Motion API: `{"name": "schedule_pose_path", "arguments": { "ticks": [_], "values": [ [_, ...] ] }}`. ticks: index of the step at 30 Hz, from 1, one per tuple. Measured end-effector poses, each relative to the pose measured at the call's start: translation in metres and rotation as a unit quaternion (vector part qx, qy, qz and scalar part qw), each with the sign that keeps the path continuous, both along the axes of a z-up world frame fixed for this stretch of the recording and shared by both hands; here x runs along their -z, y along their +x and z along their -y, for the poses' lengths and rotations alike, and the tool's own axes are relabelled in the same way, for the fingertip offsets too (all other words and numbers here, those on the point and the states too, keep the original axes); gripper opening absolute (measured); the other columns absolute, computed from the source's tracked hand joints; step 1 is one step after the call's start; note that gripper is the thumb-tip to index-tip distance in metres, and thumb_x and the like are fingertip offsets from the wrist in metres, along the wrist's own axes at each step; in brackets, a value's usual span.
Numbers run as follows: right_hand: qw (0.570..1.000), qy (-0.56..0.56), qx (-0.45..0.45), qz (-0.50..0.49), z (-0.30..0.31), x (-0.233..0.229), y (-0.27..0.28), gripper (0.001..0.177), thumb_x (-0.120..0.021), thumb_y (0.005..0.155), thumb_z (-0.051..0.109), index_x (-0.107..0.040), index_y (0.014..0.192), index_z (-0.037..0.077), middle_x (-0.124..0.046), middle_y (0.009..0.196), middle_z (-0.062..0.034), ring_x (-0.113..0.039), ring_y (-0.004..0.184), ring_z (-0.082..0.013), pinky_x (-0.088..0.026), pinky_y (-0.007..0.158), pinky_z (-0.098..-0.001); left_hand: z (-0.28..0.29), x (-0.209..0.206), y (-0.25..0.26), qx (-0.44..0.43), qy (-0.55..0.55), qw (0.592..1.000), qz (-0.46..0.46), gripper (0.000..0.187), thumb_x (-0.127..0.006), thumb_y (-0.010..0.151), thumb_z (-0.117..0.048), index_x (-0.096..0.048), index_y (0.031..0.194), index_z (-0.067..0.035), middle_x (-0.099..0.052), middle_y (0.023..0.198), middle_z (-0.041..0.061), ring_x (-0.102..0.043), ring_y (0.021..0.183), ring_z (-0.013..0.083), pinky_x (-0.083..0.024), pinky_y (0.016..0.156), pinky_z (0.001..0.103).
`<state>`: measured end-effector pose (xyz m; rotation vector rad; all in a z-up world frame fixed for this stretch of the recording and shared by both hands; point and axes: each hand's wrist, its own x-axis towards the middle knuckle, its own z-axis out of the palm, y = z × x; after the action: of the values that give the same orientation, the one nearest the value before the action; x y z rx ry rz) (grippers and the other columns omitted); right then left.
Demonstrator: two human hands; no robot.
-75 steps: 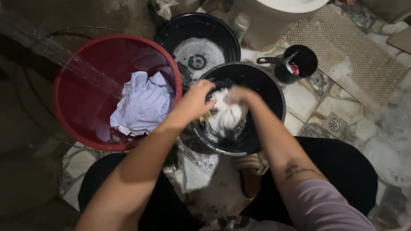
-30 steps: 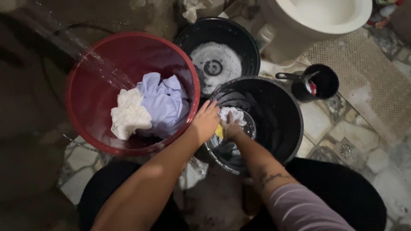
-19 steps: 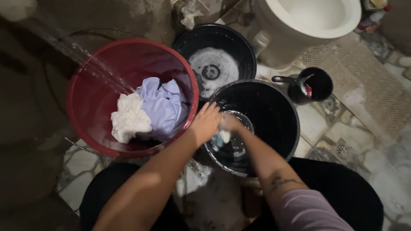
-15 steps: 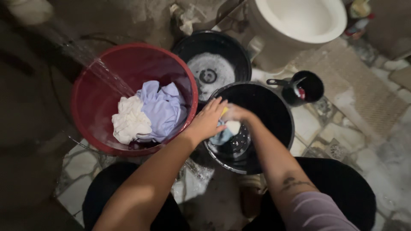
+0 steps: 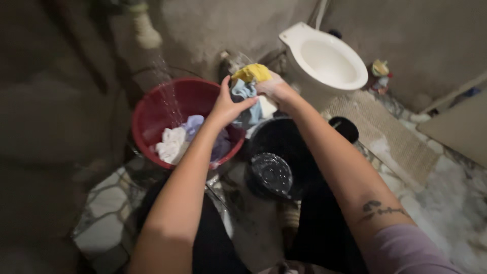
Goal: The person hand-washes several pieces of clothing in a red basin under a running tap. They rinse and wring out a light purple shirt, a white shirt, a black garment, and a white cloth, then transfer them to a black basin. The person also rinses a yellow cloth and a small blue item.
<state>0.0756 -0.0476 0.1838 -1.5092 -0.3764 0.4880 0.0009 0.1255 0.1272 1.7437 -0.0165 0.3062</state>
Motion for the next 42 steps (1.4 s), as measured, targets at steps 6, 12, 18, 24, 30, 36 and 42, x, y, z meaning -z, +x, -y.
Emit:
{"name": "schedule_pose_path", "arguments": {
  "ticks": [6, 12, 18, 24, 30, 36, 42],
  "values": [
    [0.997, -0.053, 0.017, -0.06, -0.09, 0.025, 0.003, 0.03, -0.067, 0.08, 0.004, -0.065, 0.109, 0.004, -0.07, 0.086, -0.0096, -0.071, 0.07, -0.023, -0.06, 0.063, -0.0393, -0.071, 0.016, 0.001, -0.127, -0.085, 0.988, -0.01, 0.074, -0.088, 0.066, -0.03, -0.061, 0.129, 0.0, -0.072, 0.117, 0.015, -0.07, 0.106, 0.0235, -0.055, 0.091, 0.037],
    [0.969, -0.23, -0.029, -0.086, -0.154, 0.065, -0.002, 0.026, -0.075, 0.082, 0.014, -0.07, 0.105, 0.002, -0.075, 0.089, -0.0132, -0.073, 0.071, -0.0257, -0.06, 0.064, -0.0421, -0.137, 0.107, 0.044, -0.179, -0.3, 0.932, -0.096, 0.029, -0.076, 0.081, -0.017, -0.07, 0.09, 0.01, -0.069, 0.083, 0.014, -0.062, 0.073, 0.0242, -0.049, 0.063, 0.047],
    [0.898, -0.429, -0.088, -0.038, -0.202, 0.102, -0.006, 0.04, -0.073, 0.087, 0.027, -0.064, 0.124, 0.016, -0.067, 0.106, -0.0103, -0.068, 0.088, -0.0282, -0.057, 0.069, -0.0495, -0.163, 0.135, 0.057, -0.322, -0.184, 0.928, -0.037, 0.017, -0.068, 0.083, -0.009, -0.075, 0.092, 0.003, -0.076, 0.087, 0.013, -0.072, 0.079, 0.0217, -0.055, 0.073, 0.041],
    [0.991, -0.103, 0.031, -0.083, -0.232, 0.17, 0.034, 0.059, -0.07, 0.073, 0.006, -0.056, 0.13, 0.011, -0.068, 0.093, -0.011, -0.07, 0.073, -0.0239, -0.06, 0.06, -0.0428, -0.171, 0.108, 0.029, -0.39, -0.008, 0.92, -0.038, 0.021, -0.074, 0.08, -0.008, -0.081, 0.099, -0.009, -0.079, 0.097, 0.013, -0.075, 0.09, 0.0265, -0.054, 0.081, 0.037],
    [0.995, 0.043, -0.005, -0.093, -0.271, 0.207, 0.062, 0.042, -0.072, 0.081, 0.013, -0.066, 0.123, 0.006, -0.067, 0.083, -0.0034, -0.059, 0.064, -0.017, -0.043, 0.051, -0.0332, -0.202, 0.045, 0.049, -0.365, 0.106, 0.924, 0.053, 0.021, -0.073, 0.089, -0.021, -0.078, 0.102, -0.005, -0.074, 0.091, 0.022, -0.075, 0.088, 0.0356, -0.056, 0.075, 0.042],
    [0.991, 0.107, -0.03, -0.075, -0.286, 0.242, 0.053, 0.027, -0.071, 0.083, 0.012, -0.072, 0.109, 0.003, -0.075, 0.09, -0.004, -0.07, 0.072, -0.0128, -0.056, 0.065, -0.0284, -0.209, 0.016, 0.069, -0.377, 0.089, 0.919, 0.078, 0.03, -0.074, 0.087, -0.029, -0.073, 0.096, 0.001, -0.074, 0.086, 0.024, -0.075, 0.087, 0.037, -0.054, 0.073, 0.043],
    [0.986, 0.107, -0.026, -0.127, -0.256, 0.203, 0.076, 0.021, -0.07, 0.086, 0.017, -0.07, 0.099, 0.001, -0.068, 0.088, -0.0073, -0.064, 0.075, -0.0178, -0.052, 0.069, -0.0352, -0.238, 0.027, 0.06, -0.314, -0.243, 0.918, 0.014, 0.033, -0.056, 0.088, -0.035, -0.07, 0.094, -0.006, -0.074, 0.091, 0.015, -0.072, 0.086, 0.032, -0.057, 0.077, 0.046]
  ]
}}
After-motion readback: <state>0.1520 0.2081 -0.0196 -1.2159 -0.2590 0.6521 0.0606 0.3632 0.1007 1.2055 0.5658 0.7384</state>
